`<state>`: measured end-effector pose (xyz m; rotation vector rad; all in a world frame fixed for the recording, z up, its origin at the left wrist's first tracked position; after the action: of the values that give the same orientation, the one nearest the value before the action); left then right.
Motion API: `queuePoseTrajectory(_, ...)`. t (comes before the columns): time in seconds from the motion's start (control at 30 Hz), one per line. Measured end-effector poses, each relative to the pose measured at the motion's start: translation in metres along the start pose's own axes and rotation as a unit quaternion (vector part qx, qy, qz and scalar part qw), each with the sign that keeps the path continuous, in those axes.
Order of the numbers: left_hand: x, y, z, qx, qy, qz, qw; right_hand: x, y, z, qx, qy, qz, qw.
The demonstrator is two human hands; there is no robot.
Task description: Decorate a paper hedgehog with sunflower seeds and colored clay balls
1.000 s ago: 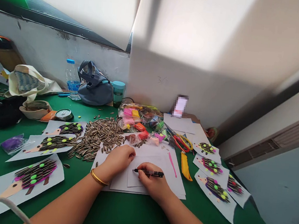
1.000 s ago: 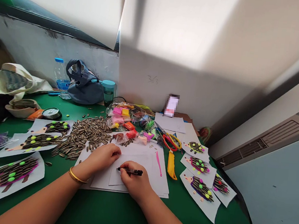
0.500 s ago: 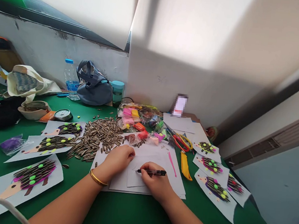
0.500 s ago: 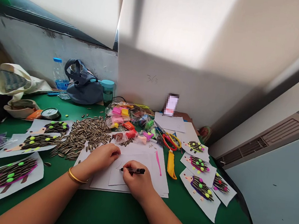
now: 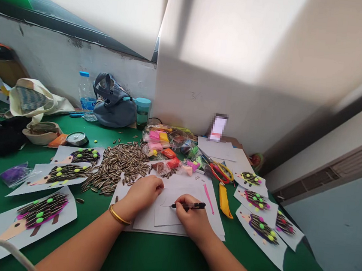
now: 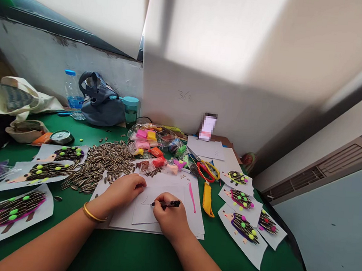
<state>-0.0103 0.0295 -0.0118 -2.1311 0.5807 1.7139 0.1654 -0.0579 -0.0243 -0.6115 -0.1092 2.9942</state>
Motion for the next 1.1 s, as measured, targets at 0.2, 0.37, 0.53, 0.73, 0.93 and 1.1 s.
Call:
queuePoseTrajectory(0.2,0.0016,-0.0002,0.001,0.001,-0.003,-0.002,1.0,-0.0035,-0.0022,0.0005,-0.01,-0.049,-0.003,0.999)
queuePoseTrajectory(0.37,0.0028,-0.0004,0.0013,0.0,-0.005,-0.003,1.0,0.0003,-0.0047,-0.0024,-0.001,-0.079,0.032,0.996)
queuePoseTrajectory(0.53,0.0036,-0.0008,0.0022,0.002,-0.006,-0.005,1.0,0.0033,-0.0061,-0.0068,0.014,-0.087,0.037,0.995)
queuePoseTrajectory(0.73,0.0043,-0.0016,0.0023,0.004,-0.003,-0.01,1.0,0.0029,-0.007,-0.0066,0.015,-0.084,0.038,0.996)
queuePoseTrajectory(0.93,0.0044,-0.0008,0.0022,0.003,-0.001,-0.012,1.0,0.0025,-0.008,-0.0035,0.016,-0.075,0.039,0.996)
queuePoseTrajectory(1.1,0.0043,-0.0013,0.0021,0.002,-0.003,-0.007,1.0,0.0027,-0.0085,-0.0057,0.014,-0.07,0.035,0.997)
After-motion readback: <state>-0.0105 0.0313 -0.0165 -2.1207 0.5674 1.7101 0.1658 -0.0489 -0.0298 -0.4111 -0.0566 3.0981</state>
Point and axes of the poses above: each hand's wrist, its own y-axis away from the middle knuckle, its own x-axis out of the palm, z = x × y, the point moved 2 cm from there along -y, towards the middle knuckle, and after that the axes turned 12 degrees about -y, right-handed, at the moved point
